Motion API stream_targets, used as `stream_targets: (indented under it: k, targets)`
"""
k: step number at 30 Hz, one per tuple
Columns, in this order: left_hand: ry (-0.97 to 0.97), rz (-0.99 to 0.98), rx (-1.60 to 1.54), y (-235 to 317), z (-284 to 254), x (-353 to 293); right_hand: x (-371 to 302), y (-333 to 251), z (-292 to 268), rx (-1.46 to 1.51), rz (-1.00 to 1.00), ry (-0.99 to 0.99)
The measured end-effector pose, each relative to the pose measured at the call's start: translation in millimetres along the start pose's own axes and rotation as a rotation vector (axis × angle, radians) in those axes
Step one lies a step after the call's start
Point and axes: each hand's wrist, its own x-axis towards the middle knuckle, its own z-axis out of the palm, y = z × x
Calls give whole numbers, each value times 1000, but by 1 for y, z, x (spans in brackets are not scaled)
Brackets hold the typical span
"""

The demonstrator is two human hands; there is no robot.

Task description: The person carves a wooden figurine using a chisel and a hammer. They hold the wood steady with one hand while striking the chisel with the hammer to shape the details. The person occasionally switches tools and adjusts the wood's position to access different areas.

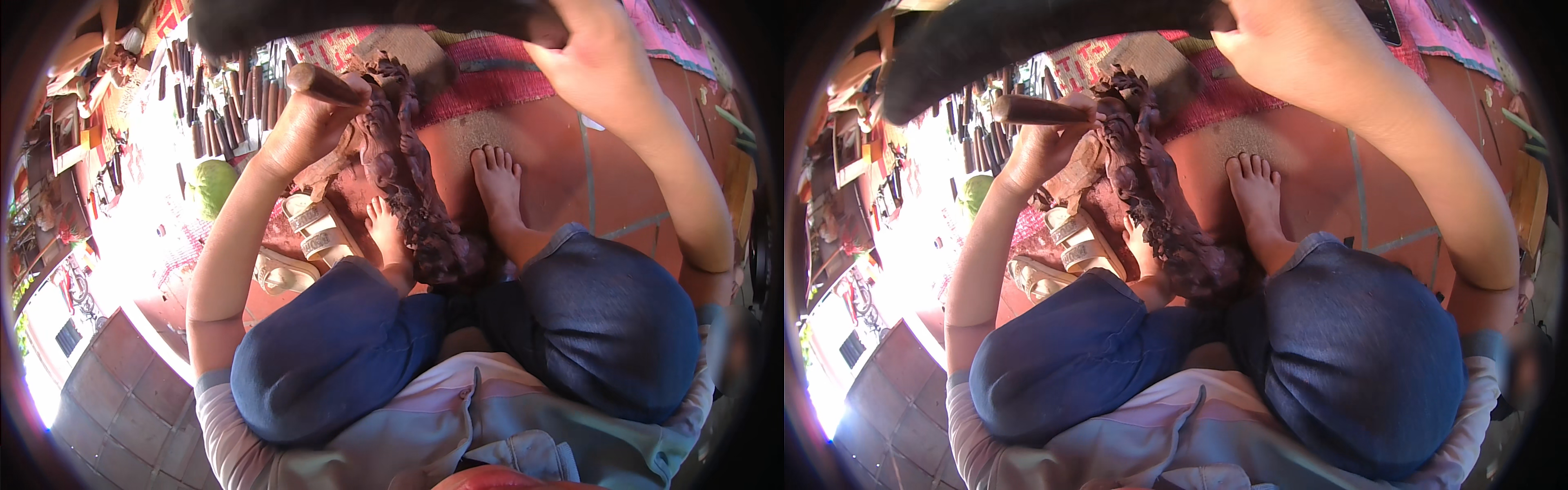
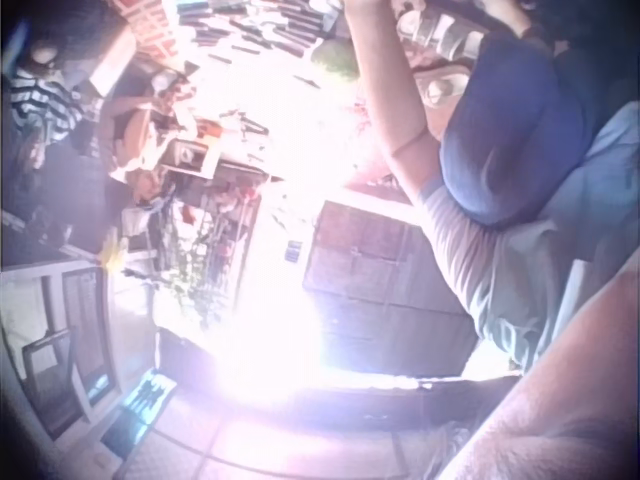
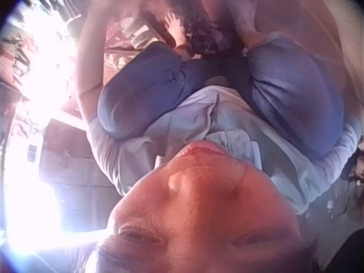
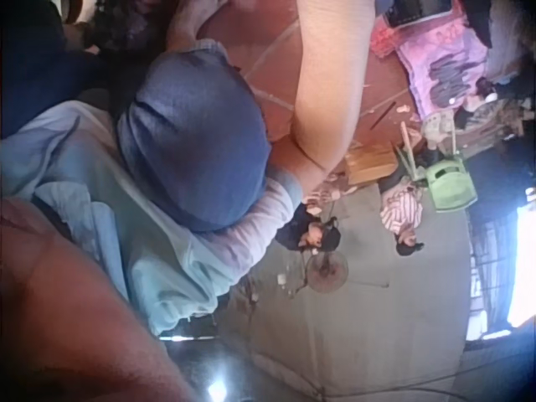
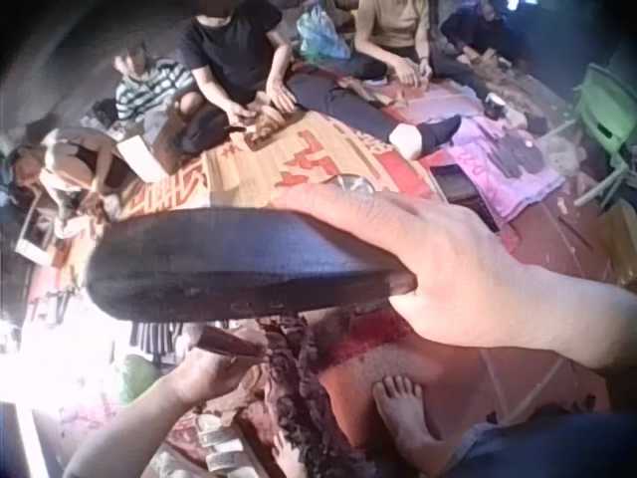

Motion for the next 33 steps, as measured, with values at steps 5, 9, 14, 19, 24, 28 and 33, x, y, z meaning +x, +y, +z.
stream_targets:
  k: [5,9,14,19,24,28,33]
  targets:
    - [40,72,41,-5,3,-2,0,-11,-7,-188,66,-154]
    - [59,118,88,-6,3,-1,-3,-8,-8,-198,64,-192]
    - [42,23,65,2,1,-6,2,-10,-14,-190,87,-233]
    - [102,-130,-284,36,-15,-7,2,-6,-11,-160,141,-322]
    - [595,262,-550,43,-24,-4,-30,11,22,147,176,-52]
    - [532,155,-626,79,-33,2,-86,9,46,321,634,-168]
    - [39,376,-415,100,44,-19,-122,-4,66,586,829,-405]
